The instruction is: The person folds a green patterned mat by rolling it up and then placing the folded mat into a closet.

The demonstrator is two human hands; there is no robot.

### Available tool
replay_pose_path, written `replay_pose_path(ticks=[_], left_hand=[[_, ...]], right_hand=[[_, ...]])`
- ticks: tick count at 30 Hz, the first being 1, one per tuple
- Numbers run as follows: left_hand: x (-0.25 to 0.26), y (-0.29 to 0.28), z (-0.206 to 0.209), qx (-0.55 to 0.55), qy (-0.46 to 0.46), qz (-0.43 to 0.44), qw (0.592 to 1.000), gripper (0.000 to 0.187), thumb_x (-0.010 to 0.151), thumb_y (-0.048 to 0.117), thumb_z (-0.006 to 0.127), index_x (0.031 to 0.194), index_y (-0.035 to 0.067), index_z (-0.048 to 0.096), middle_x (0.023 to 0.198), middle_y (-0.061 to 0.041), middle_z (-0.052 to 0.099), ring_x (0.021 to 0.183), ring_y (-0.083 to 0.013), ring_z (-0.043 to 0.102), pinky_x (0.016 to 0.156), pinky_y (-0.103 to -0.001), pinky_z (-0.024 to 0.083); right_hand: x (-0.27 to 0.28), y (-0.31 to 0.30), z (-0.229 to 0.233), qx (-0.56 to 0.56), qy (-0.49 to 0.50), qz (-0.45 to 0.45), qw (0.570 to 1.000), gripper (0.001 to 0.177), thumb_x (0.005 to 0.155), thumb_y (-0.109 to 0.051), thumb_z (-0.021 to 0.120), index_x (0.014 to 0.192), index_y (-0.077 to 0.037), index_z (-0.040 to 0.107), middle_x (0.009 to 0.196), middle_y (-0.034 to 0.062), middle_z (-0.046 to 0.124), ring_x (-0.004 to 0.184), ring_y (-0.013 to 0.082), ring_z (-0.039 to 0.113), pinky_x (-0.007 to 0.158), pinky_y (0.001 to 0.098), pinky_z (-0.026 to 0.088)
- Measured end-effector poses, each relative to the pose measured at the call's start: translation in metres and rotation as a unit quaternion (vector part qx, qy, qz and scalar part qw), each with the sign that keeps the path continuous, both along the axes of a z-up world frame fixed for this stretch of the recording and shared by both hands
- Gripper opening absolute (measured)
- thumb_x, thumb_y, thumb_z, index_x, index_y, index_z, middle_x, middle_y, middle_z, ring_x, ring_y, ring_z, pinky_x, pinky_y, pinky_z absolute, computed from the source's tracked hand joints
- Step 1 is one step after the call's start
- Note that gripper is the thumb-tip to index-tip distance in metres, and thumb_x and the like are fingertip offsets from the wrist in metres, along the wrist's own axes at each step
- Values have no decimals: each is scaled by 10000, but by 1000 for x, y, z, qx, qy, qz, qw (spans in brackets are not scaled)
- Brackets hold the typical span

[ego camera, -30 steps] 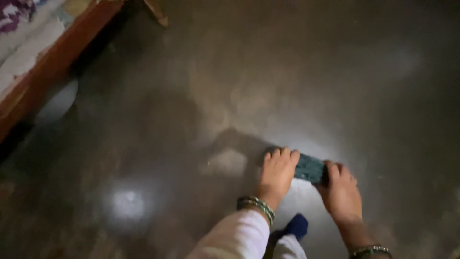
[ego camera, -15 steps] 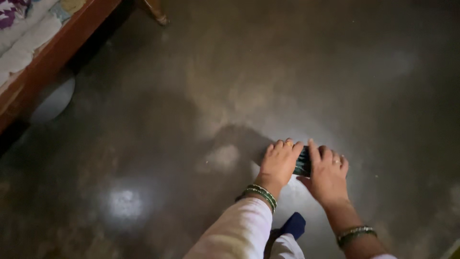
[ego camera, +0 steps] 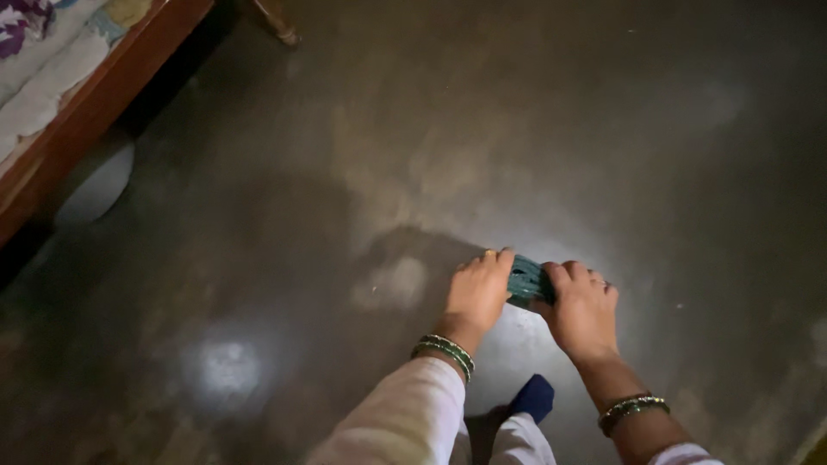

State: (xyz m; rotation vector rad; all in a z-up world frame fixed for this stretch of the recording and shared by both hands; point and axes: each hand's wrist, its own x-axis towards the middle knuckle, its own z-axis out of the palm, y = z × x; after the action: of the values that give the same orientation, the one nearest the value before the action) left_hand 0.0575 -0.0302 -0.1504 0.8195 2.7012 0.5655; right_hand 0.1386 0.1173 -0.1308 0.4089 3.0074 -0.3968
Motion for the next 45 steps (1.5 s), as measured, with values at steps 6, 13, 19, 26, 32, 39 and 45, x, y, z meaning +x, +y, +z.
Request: replay_pose_path(ticks=[6, 13, 19, 26, 32, 39, 45], left_hand=[[7, -5, -6, -37, -56, 45, 997, 611, 849, 170, 757, 1408, 142, 514, 1260, -92, 626, 1231, -301, 580, 1027, -465, 447], [-1, 42, -12, -85, 212, -99, 969, 568, 824, 203, 644, 1379, 178, 527, 1314, -69, 598, 1259, -258, 528, 1085, -480, 389], [-7, 50, -22, -117, 146, -126, 974, 314, 878, 150, 635, 1189, 176, 600, 1173, -13, 664, 1148, -222, 602, 986, -438, 451], [-19, 55, -13, -59, 163, -97, 980, 227, 918, 138, 623, 1140, 187, 635, 1128, -13, 674, 1134, -231, 611, 968, -418, 458], [-21, 69, -13, -119, 173, -82, 974, 320, 815, 169, 647, 1132, 214, 624, 1169, -11, 658, 1171, -232, 584, 1023, -456, 418], [-11, 75, -22, -55, 196, -105, 973, 245, 896, 187, 635, 1139, 210, 613, 1121, -24, 663, 1103, -236, 606, 985, -465, 420], [-3, 66, -24, -53, 155, -138, 977, 213, 879, 158, 635, 1089, 192, 630, 1021, -6, 691, 1018, -221, 654, 916, -444, 425]], right_hand=[[10, -7, -4, -34, 10, 7, 999, 765, 668, -343, 862, 1360, -201, 568, 1270, 93, 615, 1155, 346, 578, 936, 493, 433], [-4, 17, -5, -77, 6, 27, 997, 1030, 620, -313, 903, 1495, -101, 402, 1399, 171, 548, 1252, 399, 540, 1050, 515, 405], [15, 25, -4, -86, 34, -54, 994, 1008, 562, -192, 914, 1459, -101, 464, 1358, 203, 560, 1212, 433, 558, 997, 505, 453], [8, 33, 7, -126, 78, -149, 978, 675, 737, -105, 840, 1361, -131, 584, 1244, 167, 621, 1182, 423, 595, 977, 499, 495], [-3, 45, 1, -108, 69, -96, 987, 623, 748, -74, 834, 1326, -98, 605, 1291, 191, 612, 1152, 438, 586, 973, 488, 488], [8, 33, -14, -132, 94, -49, 986, 741, 737, -123, 844, 1394, -52, 509, 1253, 226, 641, 1136, 450, 607, 951, 501, 494], [18, 34, -17, -228, 56, -161, 959, 756, 674, -163, 905, 1330, -39, 550, 1182, 231, 677, 1070, 391, 669, 885, 458, 534]])
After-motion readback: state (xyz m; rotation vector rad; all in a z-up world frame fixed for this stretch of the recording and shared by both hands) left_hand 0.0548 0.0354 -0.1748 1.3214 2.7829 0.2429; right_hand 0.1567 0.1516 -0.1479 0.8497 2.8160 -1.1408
